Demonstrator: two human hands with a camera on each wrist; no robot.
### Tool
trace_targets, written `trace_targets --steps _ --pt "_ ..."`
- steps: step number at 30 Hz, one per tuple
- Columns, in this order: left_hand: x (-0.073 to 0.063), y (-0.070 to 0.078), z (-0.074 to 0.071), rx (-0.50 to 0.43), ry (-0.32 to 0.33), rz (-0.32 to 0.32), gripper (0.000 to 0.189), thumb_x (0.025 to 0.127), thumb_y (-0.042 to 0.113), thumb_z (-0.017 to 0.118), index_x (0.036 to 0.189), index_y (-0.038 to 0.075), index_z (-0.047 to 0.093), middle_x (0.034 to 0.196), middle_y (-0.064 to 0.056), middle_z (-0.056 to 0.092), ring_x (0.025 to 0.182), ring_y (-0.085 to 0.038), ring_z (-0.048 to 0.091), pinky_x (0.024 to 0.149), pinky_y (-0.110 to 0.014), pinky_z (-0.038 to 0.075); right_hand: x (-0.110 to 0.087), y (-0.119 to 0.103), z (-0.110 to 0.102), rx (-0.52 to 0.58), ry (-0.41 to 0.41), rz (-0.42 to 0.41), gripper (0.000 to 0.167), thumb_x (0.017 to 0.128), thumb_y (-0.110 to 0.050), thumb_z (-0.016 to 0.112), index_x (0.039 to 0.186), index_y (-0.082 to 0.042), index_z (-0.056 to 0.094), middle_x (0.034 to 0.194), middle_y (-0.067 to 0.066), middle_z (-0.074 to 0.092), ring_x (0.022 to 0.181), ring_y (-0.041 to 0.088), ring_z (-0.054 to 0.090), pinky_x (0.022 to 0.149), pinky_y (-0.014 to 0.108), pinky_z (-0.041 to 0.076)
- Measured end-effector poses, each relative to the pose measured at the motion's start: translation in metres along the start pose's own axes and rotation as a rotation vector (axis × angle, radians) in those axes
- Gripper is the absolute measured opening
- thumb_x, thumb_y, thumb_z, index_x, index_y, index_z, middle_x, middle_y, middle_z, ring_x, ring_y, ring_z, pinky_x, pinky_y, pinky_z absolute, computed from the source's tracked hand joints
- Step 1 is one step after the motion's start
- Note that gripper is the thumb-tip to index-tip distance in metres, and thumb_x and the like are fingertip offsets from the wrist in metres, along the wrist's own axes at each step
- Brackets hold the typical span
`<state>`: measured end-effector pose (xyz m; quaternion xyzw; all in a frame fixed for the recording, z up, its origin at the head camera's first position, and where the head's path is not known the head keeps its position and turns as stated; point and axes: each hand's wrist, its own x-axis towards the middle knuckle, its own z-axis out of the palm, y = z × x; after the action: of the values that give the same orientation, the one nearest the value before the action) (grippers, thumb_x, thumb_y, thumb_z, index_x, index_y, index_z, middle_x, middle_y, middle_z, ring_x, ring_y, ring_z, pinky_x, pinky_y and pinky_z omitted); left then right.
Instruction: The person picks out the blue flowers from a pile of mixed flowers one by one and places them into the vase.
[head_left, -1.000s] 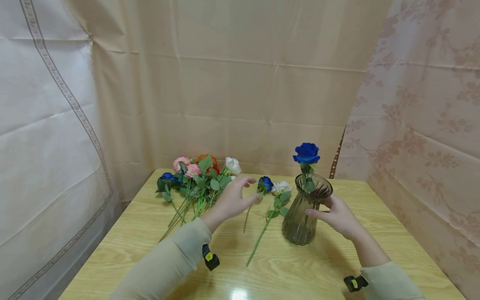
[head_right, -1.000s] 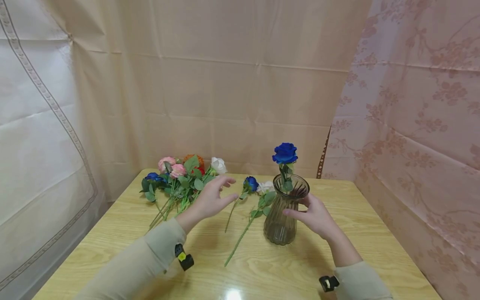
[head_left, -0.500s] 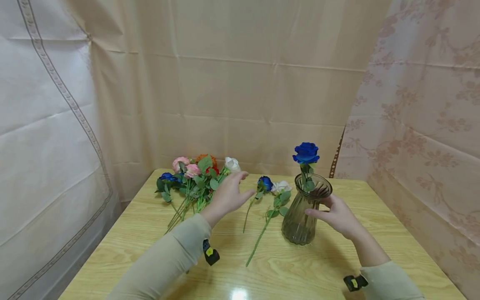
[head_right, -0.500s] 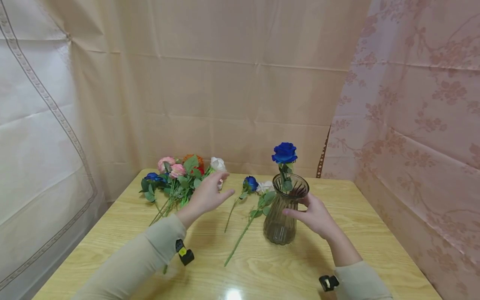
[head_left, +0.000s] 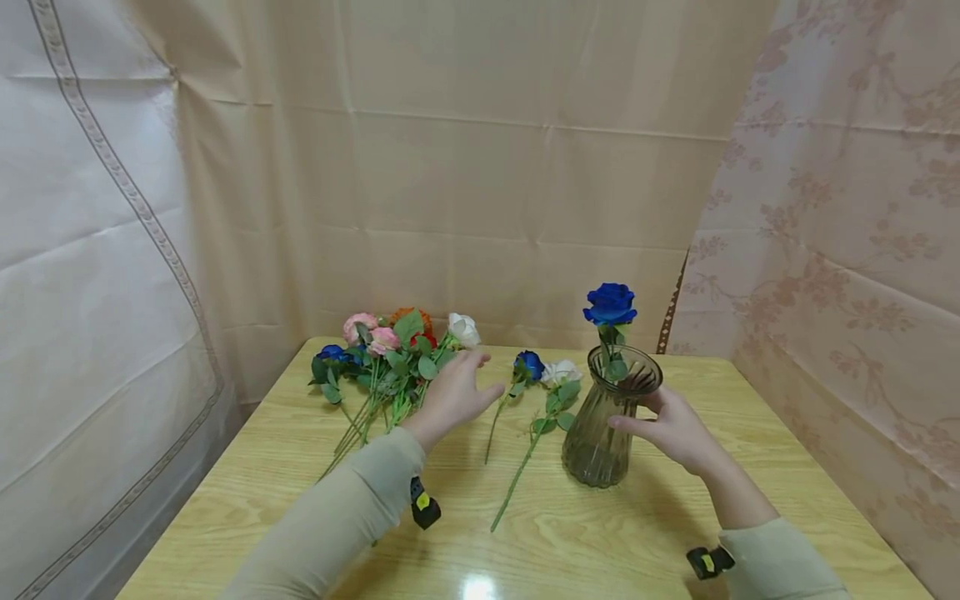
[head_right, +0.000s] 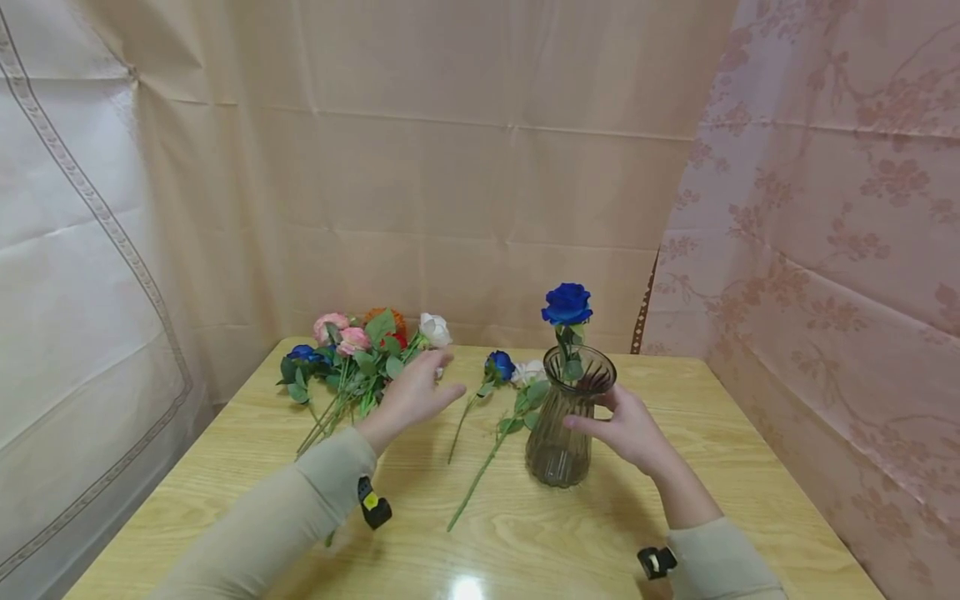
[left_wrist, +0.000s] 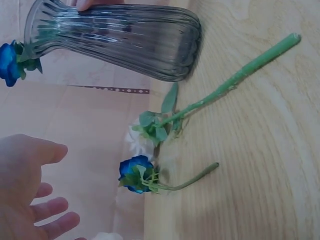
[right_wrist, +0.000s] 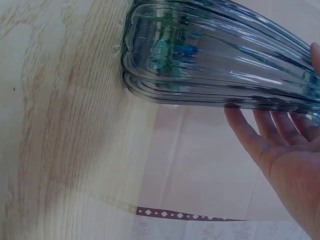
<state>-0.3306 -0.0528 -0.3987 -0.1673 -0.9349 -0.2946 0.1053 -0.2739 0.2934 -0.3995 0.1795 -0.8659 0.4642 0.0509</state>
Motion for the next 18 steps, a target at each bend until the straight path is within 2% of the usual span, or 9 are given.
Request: trace_targets --steps 8,18 --pt "0.002 -0.003 0.010 0.015 -0.026 -0.018 0.059 0.096 0.048 0.068 0.144 0.016 0.055 0.141 -0.003 0.058 0.119 -0.024 0.060 0.092 -0.044 0.052 -0.001 -0.003 0.000 0.004 -0.003 0.006 0.075 0.091 -0.029 0.080 0.154 -0.010 0.041 0.150 0.023 0.047 0.137 0.048 0.043 0.098 0.067 0.044" --pt "0.002 -0.005 0.020 0.079 -0.083 -0.061 0.063 0.093 0.050 0.071 0.143 0.013 0.055 0.136 -0.009 0.059 0.112 -0.031 0.063 0.083 -0.046 0.055 -0.001 -0.002 0.001 0.011 0.002 0.001 0.074 0.092 -0.029 0.079 0.153 -0.010 0.042 0.150 0.023 0.047 0.138 0.048 0.042 0.098 0.068 0.043"
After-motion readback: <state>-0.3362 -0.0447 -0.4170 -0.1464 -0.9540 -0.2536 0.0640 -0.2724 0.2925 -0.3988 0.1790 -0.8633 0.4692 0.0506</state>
